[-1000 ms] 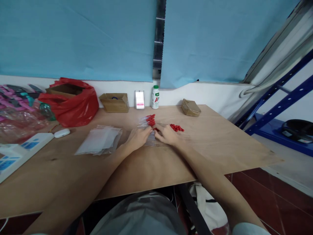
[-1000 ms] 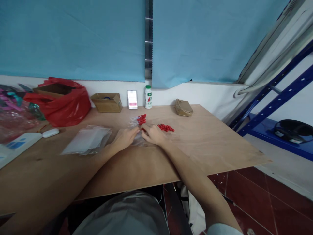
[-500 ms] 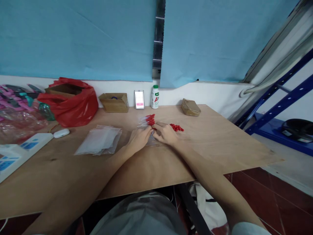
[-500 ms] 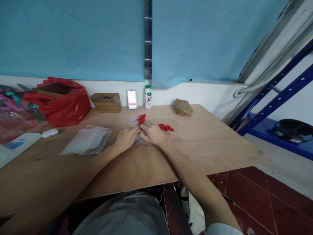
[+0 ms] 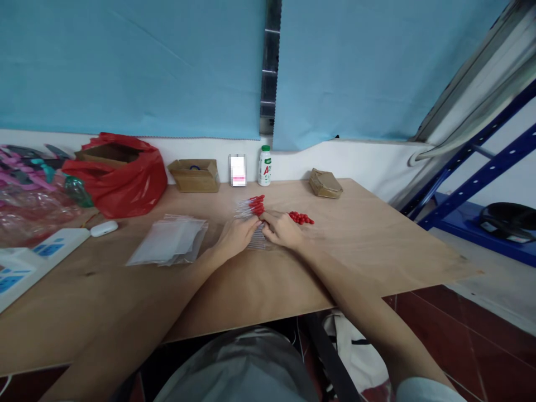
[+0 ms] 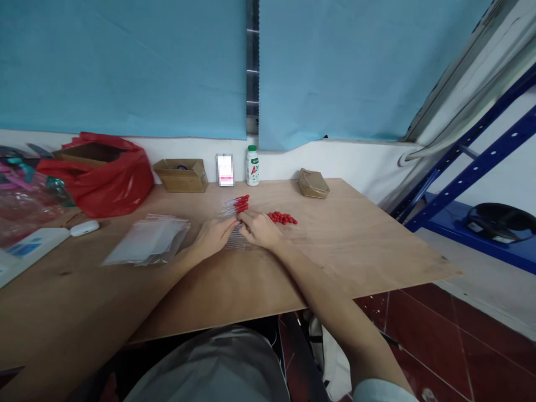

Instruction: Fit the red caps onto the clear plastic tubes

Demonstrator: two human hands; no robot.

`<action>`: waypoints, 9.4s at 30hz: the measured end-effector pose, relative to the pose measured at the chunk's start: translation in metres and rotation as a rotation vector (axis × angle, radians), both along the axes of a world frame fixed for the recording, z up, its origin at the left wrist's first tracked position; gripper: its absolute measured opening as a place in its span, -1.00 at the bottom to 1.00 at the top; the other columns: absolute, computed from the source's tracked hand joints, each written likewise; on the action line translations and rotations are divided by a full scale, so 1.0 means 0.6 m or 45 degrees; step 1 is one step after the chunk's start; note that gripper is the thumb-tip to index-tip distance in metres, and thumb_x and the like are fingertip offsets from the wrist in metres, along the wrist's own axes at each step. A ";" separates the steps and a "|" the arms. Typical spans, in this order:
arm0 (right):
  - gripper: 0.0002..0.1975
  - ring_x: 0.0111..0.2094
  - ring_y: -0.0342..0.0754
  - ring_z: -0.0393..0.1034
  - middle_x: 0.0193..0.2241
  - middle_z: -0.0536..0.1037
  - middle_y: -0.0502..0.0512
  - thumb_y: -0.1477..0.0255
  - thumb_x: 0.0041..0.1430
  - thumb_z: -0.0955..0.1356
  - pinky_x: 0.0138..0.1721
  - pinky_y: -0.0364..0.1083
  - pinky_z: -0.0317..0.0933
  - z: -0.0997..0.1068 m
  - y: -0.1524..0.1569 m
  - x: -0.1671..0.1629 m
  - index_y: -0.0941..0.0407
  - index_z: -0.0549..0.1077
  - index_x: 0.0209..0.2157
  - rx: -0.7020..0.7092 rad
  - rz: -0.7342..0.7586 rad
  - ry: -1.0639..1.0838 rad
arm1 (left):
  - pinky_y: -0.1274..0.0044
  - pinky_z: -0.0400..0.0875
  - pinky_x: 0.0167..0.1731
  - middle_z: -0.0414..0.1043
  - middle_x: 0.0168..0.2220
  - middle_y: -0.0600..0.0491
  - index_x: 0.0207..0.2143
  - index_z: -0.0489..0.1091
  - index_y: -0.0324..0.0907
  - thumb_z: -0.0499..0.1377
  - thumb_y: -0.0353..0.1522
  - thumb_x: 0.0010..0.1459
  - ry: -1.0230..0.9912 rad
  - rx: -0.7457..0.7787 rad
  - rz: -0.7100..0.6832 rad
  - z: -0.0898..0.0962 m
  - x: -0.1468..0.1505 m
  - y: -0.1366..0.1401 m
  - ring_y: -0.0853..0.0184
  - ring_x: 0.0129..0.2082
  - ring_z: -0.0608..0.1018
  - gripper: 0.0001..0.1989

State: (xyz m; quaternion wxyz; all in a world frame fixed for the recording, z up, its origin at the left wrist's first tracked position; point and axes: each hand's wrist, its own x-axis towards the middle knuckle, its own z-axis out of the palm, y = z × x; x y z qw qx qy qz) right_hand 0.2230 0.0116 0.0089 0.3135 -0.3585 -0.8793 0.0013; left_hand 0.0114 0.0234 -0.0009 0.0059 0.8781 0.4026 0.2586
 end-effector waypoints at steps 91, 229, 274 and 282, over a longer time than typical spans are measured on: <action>-0.68 -0.20 -0.01 0.61 -0.21 0.74 0.07 0.56 0.04 0.47 -0.30 -0.17 0.32 0.025 0.055 0.251 0.10 0.57 -0.12 -0.844 -0.790 -0.188 | 0.31 0.39 0.09 0.54 -0.06 -0.05 -0.09 0.50 -0.11 0.10 -0.28 0.45 -0.153 0.057 -0.116 -0.033 -0.004 0.019 0.17 0.01 0.52 -0.81; -0.90 -0.30 -0.01 0.32 -0.30 0.49 0.12 0.52 0.32 0.27 -0.23 -0.08 0.11 0.007 0.006 0.002 0.10 0.37 -0.32 0.089 0.049 -0.157 | 0.45 0.27 -0.36 0.65 -0.27 -0.09 -0.02 0.53 -0.08 -0.12 -0.18 0.52 0.148 0.032 0.117 -0.008 -0.004 -0.013 0.17 -0.34 0.64 -0.57; -0.85 -0.33 -0.03 0.39 -0.28 0.58 0.09 0.43 0.33 0.26 -0.32 -0.10 0.02 0.008 -0.010 -0.014 0.09 0.46 -0.21 0.014 -0.173 -0.227 | 0.48 0.36 -0.27 0.66 -0.15 -0.01 -0.09 0.54 -0.08 -0.04 -0.24 0.51 0.137 0.152 -0.041 0.010 -0.028 -0.008 0.24 -0.22 0.64 -0.65; -0.85 -0.20 0.00 0.45 -0.18 0.58 0.15 0.39 0.43 0.26 -0.22 -0.11 0.12 0.007 -0.006 -0.007 0.11 0.44 -0.10 -0.013 -0.114 -0.156 | 0.48 0.36 -0.23 0.65 -0.12 0.01 -0.06 0.52 -0.05 -0.07 -0.19 0.53 -0.019 0.060 0.034 0.010 -0.022 -0.018 0.24 -0.18 0.64 -0.63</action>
